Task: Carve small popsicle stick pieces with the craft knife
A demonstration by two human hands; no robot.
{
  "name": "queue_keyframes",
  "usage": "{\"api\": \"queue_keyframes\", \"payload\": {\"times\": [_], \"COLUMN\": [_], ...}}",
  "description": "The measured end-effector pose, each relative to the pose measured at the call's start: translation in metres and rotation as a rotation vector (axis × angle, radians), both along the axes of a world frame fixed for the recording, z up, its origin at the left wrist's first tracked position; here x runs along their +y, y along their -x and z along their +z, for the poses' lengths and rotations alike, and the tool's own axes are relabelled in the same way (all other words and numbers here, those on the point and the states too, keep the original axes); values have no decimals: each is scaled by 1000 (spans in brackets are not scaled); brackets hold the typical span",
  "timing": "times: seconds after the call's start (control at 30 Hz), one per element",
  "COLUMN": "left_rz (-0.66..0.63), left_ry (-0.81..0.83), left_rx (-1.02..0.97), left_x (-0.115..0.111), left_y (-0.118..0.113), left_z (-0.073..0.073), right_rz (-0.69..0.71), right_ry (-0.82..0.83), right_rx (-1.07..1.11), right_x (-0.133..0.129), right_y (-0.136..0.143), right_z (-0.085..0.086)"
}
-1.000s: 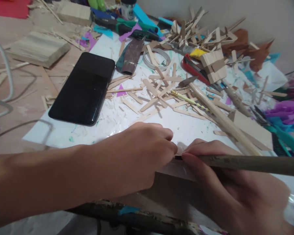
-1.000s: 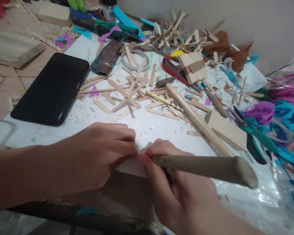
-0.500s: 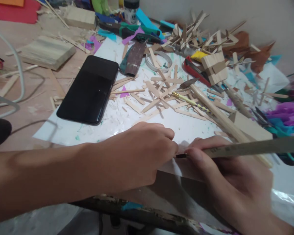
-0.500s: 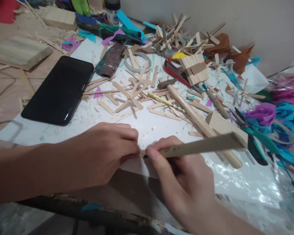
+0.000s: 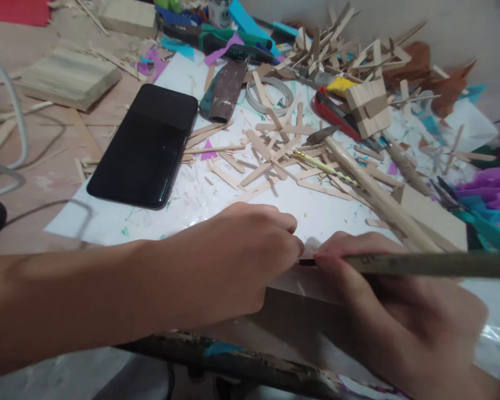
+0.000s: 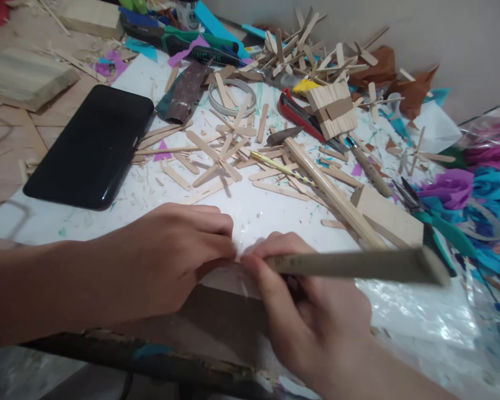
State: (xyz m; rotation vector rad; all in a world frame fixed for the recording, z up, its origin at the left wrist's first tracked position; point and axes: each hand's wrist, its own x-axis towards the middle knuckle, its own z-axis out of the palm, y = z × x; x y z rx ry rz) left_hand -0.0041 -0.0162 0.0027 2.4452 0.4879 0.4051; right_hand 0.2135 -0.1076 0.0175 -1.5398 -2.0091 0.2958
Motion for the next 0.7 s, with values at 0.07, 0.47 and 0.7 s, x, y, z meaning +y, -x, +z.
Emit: {"api": "queue_keyframes", "payload": {"times": [0.07, 0.47, 0.7], "left_rz": [-9, -36, -43], "left_ry": [6, 6, 2], "left_rx": [23, 58, 89], "left_x": [1, 2, 2], "left_y": [-1, -3, -4], "left_z": [1, 2, 5], "right_rz": [35, 58, 4], "right_ry": [22, 91, 69], "right_rx": [31, 32, 48], "right_x": [1, -2, -7], "right_y": [0, -2, -2], "right_z": [1, 1, 7]}}
